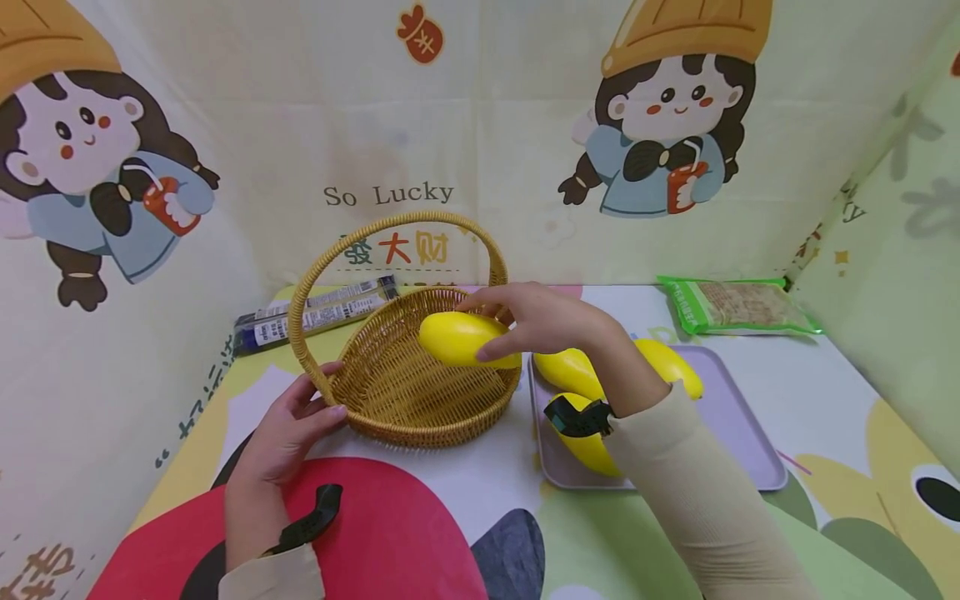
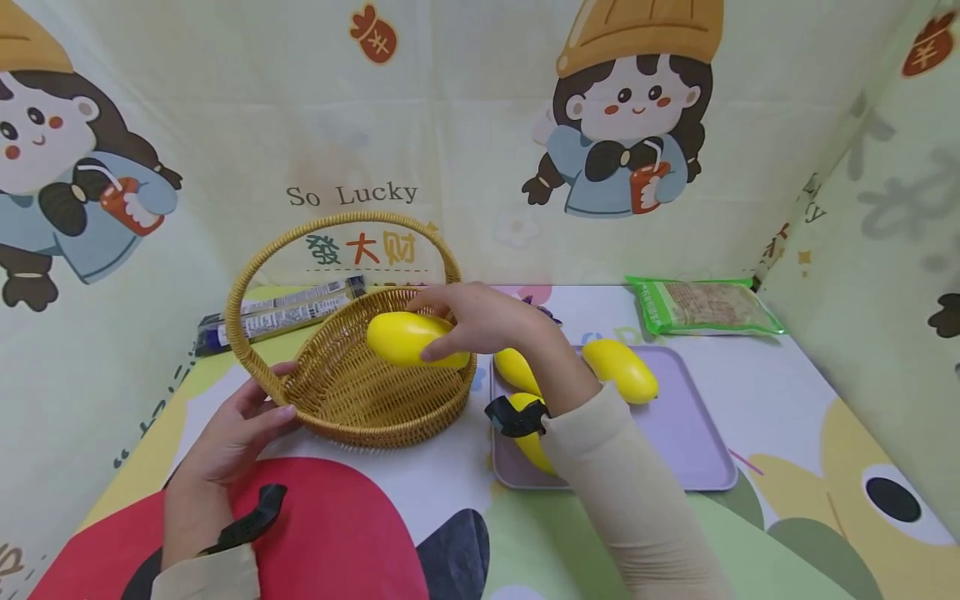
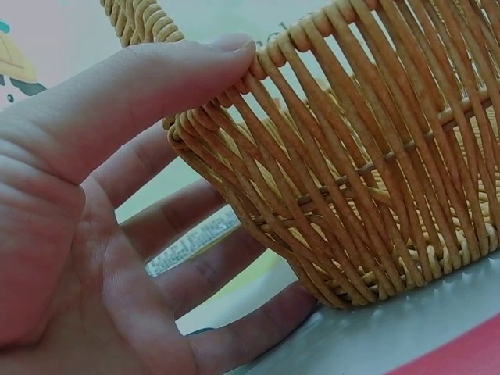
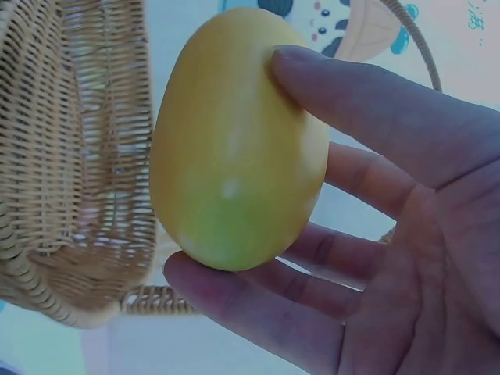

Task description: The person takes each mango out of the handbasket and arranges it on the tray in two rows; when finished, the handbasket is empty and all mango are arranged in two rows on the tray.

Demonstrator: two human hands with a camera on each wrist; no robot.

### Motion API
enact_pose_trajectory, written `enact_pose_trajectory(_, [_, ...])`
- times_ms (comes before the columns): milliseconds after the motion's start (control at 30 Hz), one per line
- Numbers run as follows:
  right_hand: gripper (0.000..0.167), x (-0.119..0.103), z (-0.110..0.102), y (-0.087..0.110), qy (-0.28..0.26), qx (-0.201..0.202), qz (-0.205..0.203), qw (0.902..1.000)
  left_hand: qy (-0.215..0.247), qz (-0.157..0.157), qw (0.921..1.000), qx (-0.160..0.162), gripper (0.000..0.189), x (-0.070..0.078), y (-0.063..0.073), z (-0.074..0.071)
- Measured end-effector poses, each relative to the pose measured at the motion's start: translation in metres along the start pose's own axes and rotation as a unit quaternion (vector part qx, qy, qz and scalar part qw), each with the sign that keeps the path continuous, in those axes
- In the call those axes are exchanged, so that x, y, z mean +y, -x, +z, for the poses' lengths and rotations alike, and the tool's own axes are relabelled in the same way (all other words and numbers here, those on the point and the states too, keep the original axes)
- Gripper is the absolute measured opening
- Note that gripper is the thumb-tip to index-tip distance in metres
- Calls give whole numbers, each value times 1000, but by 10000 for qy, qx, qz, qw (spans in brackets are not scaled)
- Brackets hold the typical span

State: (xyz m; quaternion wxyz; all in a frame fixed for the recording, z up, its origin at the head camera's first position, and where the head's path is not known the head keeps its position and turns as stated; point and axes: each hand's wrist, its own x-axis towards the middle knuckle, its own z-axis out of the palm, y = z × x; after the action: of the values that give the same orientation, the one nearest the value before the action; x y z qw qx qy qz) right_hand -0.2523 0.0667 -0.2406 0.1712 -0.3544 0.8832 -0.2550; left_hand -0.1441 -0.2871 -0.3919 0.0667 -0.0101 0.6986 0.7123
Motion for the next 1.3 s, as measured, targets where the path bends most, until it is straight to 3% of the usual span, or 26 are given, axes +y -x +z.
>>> enact_pose_trajectory(200, [57,11,2,9,27,50,-278,9996,0,19,10000,-19,61,0,1,0])
enact_pose_trajectory(533, [61,24,-1,30,-16,88,-112,9999,-19,-28,10000,28,61,2,3,1])
enact_pose_trajectory(967, [65,44,-1,67,-148,217,598,9979,-22,29,10000,-16,60,1,2,0])
enact_pose_trajectory(1300, [72,63,-4,105,-46,559,722,9958,111,-63,9999,66,61,3,3,3])
